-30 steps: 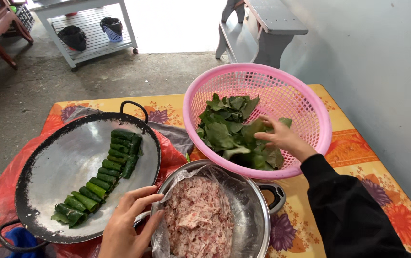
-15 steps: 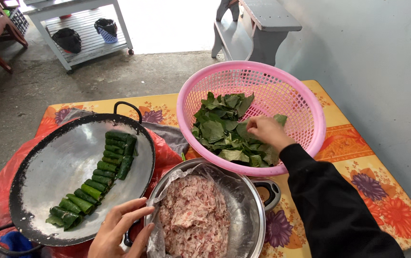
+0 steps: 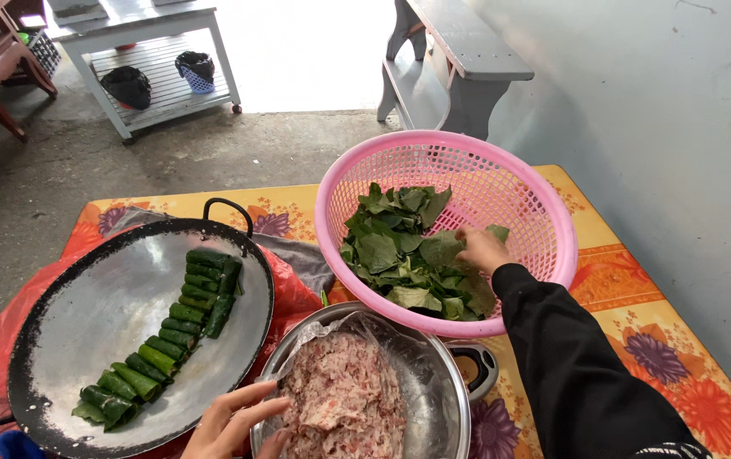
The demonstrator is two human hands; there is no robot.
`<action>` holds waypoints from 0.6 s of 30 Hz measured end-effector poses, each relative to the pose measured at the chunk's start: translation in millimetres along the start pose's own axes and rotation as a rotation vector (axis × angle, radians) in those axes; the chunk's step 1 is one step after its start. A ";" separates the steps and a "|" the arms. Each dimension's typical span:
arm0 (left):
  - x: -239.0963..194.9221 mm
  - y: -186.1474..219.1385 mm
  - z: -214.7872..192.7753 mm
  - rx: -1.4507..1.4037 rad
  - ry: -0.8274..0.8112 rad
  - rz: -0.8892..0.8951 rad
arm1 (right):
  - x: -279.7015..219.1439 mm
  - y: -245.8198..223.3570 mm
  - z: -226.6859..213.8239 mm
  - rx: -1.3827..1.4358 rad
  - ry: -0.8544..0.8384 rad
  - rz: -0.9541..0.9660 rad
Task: The person places a portion of ground meat onto a green leaf, folds the leaf into a cylindrical roll, and places the finished roll into a metal wok. This process is repeated multiple times using leaves from a pink basket and meat from a metal bowl.
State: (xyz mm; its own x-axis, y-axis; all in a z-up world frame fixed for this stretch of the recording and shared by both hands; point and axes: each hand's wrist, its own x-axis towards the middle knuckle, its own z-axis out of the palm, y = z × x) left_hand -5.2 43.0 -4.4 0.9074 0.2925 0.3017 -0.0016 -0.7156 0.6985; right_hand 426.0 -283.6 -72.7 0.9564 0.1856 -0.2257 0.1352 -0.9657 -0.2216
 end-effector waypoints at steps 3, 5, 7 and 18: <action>-0.9 -3.6 5.4 -0.017 0.000 -0.010 | -12.9 -15.5 -9.9 -0.093 0.005 -0.174; 0.5 -19.2 10.2 -0.006 -0.059 0.045 | -10.3 -18.2 -8.4 -0.154 -0.023 -0.167; 1.0 -26.8 13.4 0.007 -0.115 0.100 | -5.9 -17.7 -6.6 -0.213 -0.048 -0.161; -10.5 -37.9 7.2 0.006 -0.147 0.045 | 16.8 2.1 7.9 -0.142 -0.085 -0.111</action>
State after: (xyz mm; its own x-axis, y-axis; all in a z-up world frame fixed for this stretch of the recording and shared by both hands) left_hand -11.7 62.5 -38.7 0.9583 0.1645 0.2339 -0.0414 -0.7296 0.6826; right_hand 440.3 -281.1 -84.4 0.9089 0.3012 -0.2884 0.2794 -0.9533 -0.1150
